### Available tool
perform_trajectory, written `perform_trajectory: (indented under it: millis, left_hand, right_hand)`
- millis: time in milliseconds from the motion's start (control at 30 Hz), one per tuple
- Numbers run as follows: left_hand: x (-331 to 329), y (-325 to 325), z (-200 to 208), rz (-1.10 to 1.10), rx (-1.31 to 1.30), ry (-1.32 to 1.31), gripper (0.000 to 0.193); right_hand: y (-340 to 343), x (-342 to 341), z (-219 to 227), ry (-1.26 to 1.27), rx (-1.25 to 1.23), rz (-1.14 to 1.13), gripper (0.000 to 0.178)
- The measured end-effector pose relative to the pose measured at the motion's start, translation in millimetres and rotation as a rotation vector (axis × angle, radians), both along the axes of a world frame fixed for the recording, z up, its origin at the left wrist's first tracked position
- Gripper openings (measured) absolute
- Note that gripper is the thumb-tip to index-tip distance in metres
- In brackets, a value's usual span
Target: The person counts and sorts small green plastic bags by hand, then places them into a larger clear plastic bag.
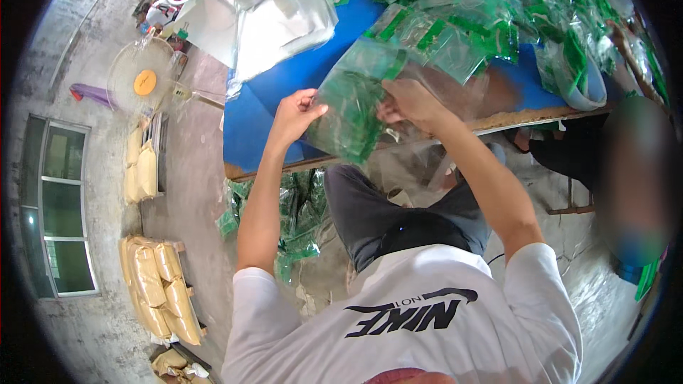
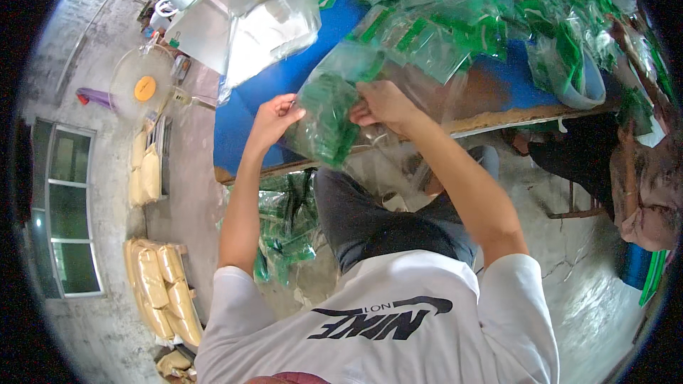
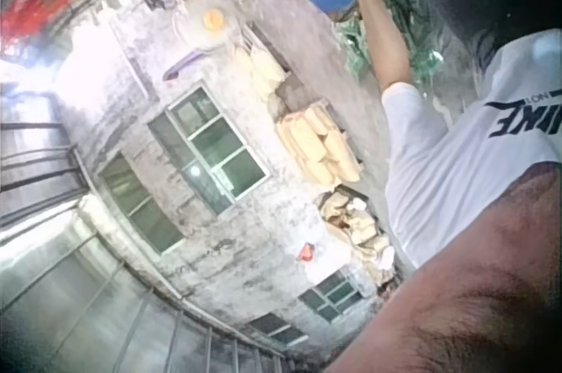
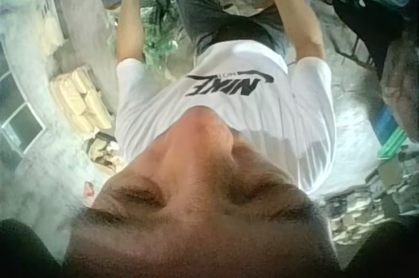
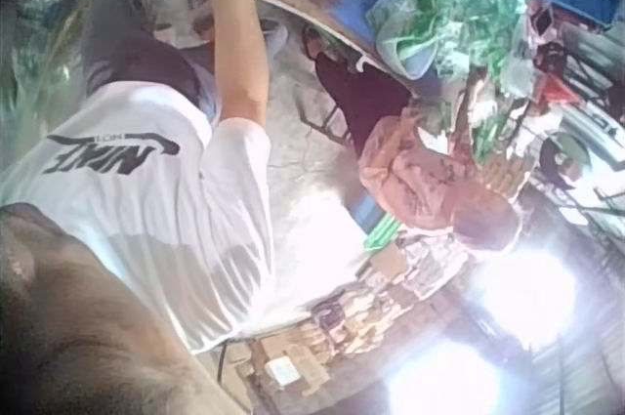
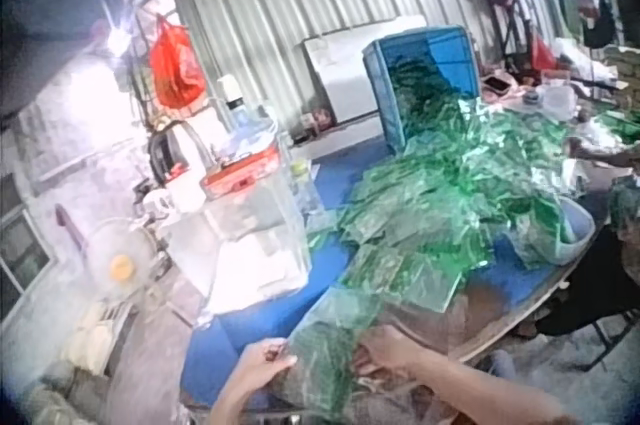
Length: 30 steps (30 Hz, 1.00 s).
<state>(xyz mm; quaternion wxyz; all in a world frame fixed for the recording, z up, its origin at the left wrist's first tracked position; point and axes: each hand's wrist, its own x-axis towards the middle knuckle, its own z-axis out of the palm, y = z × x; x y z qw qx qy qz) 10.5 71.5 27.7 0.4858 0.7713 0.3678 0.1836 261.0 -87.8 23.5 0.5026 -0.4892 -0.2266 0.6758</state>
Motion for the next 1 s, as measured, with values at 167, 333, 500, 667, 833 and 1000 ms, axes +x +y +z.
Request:
perform_trajectory:
  millis: [167, 333, 500, 667, 833, 1000]
  left_hand:
    - [-12.1, 5.6, 2.3, -0.011, 0.341, 0.254, 0.051]
    - [39.4, -21.9, 29.7, 0.006, 0.56, 0.416, 0.062]
    - [72.5, -36.0, -12.6, -0.119, 1.031, 0.499, 0.074]
    - [59.8, -67.5, -23.3, -0.073, 0.912, 0.34, 0.073]
    - [55.7, -68.5, -19.2, -0.248, 0.837, 0.443, 0.077]
    - [-17.0, -20.5, 22.4, -0.341, 0.673, 0.753, 0.076]
  right_hand:
    - [-68.7, -13.7, -5.7, 0.535, 0.125, -0.176, 0.036]
    - [-143.4, 82.8, -4.2, -0.56, 0.327, -0.762, 0.033]
    - [-143.0, 215.4, 27.3, -1.92, 0.06, -1.228, 0.105]
    - [-132.4, 239.7, 39.4, -1.531, -0.257, -0.8, 0.057]
    - [-228.8, 416.0, -37.8, -1.671, -0.431, -1.086, 0.058]
    - [-185.1, 333.3, 42.4, -1.692, 0.059, -1.333, 0.059]
